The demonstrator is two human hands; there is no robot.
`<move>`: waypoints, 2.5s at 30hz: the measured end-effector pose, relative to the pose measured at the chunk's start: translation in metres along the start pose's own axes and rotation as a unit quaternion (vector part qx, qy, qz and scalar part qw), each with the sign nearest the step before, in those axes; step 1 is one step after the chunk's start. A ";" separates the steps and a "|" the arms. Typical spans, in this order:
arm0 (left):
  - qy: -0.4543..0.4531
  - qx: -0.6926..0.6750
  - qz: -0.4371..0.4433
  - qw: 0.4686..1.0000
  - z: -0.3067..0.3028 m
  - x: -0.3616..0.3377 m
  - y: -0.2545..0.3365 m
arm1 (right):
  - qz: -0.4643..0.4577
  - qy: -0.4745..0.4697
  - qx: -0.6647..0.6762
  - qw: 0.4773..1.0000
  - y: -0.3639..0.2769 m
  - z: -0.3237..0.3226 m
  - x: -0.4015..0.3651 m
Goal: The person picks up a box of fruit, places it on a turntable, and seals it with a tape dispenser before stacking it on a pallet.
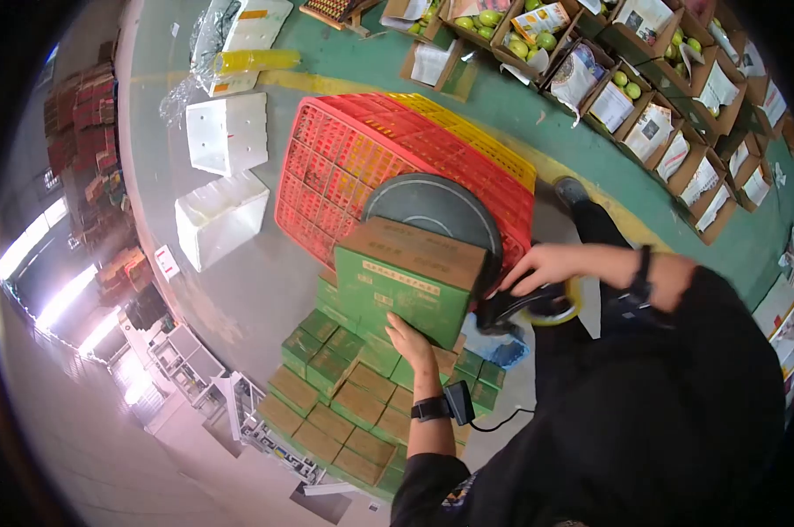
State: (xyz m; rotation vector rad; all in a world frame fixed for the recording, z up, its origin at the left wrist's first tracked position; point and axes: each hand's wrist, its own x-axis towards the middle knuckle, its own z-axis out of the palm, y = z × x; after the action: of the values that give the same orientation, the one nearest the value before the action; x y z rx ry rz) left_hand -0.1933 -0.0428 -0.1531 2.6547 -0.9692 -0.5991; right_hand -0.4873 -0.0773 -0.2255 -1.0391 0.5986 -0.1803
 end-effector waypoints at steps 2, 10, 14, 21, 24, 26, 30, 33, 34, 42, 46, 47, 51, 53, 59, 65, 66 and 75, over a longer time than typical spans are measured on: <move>-0.062 -0.400 -0.052 0.913 0.006 0.002 -0.005 | -0.100 0.076 0.113 0.986 -0.034 -0.039 -0.037; -0.362 -0.509 -0.231 0.746 0.007 0.005 -0.067 | -0.290 0.373 -0.125 0.872 -0.098 0.026 0.093; -0.415 -0.459 -0.230 0.751 -0.006 0.022 -0.075 | -0.261 0.331 -0.116 0.899 -0.174 0.032 0.080; -0.076 0.260 0.262 0.926 -0.125 0.029 0.022 | -0.268 0.296 0.107 0.911 -0.129 -0.046 0.101; -0.117 0.363 0.618 0.688 -0.165 -0.018 0.122 | -0.173 0.237 0.328 0.898 -0.134 -0.076 0.078; -0.206 0.424 0.734 0.489 -0.143 -0.014 0.151 | -0.086 0.114 0.385 0.912 -0.118 -0.078 0.078; -0.331 0.444 0.802 0.224 -0.101 0.012 0.190 | -0.007 0.083 0.395 0.915 -0.090 -0.049 0.016; -0.290 0.401 0.694 0.524 -0.108 0.021 0.198 | -0.026 0.046 0.397 0.916 -0.058 -0.060 -0.018; -0.238 0.321 0.619 0.676 -0.107 0.032 0.189 | -0.035 0.023 0.390 0.920 -0.045 -0.066 -0.028; 0.033 -0.145 -0.026 0.989 -0.070 0.023 0.040 | -0.233 0.027 0.203 0.951 0.002 0.024 -0.001; 0.101 -0.108 -0.050 0.988 -0.072 0.007 0.065 | 0.044 -0.087 0.223 0.970 -0.057 0.049 0.050; 0.100 -0.062 -0.024 0.993 -0.078 0.012 0.070 | 0.042 -0.082 0.219 0.971 -0.055 0.045 0.052; -0.011 -0.148 0.165 0.975 -0.072 0.019 0.093 | -0.059 -0.009 0.036 0.998 -0.038 0.010 0.006; 0.028 0.178 0.012 0.983 -0.060 0.007 0.116 | -0.042 0.067 0.027 0.997 -0.034 -0.005 -0.018; -0.018 0.023 0.064 0.998 -0.097 0.026 0.054 | -0.132 0.369 -0.273 0.879 -0.072 -0.005 0.013; -0.174 -0.383 -0.061 0.905 -0.109 0.032 -0.072 | -0.113 0.363 -0.499 0.779 -0.080 0.047 0.111; -0.205 -0.396 -0.077 0.891 -0.124 0.019 -0.071 | -0.094 0.344 -0.512 0.781 -0.089 0.062 0.119; -0.343 -0.674 -0.154 0.636 -0.034 0.085 -0.235 | -0.033 0.326 -0.585 0.742 -0.128 0.164 0.171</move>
State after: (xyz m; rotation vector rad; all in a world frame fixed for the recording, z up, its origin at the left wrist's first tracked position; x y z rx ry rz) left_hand 0.0115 0.0804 -0.2344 1.1263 0.0580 -1.6283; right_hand -0.2393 -0.0893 -0.1213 -2.2693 1.4023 -0.2329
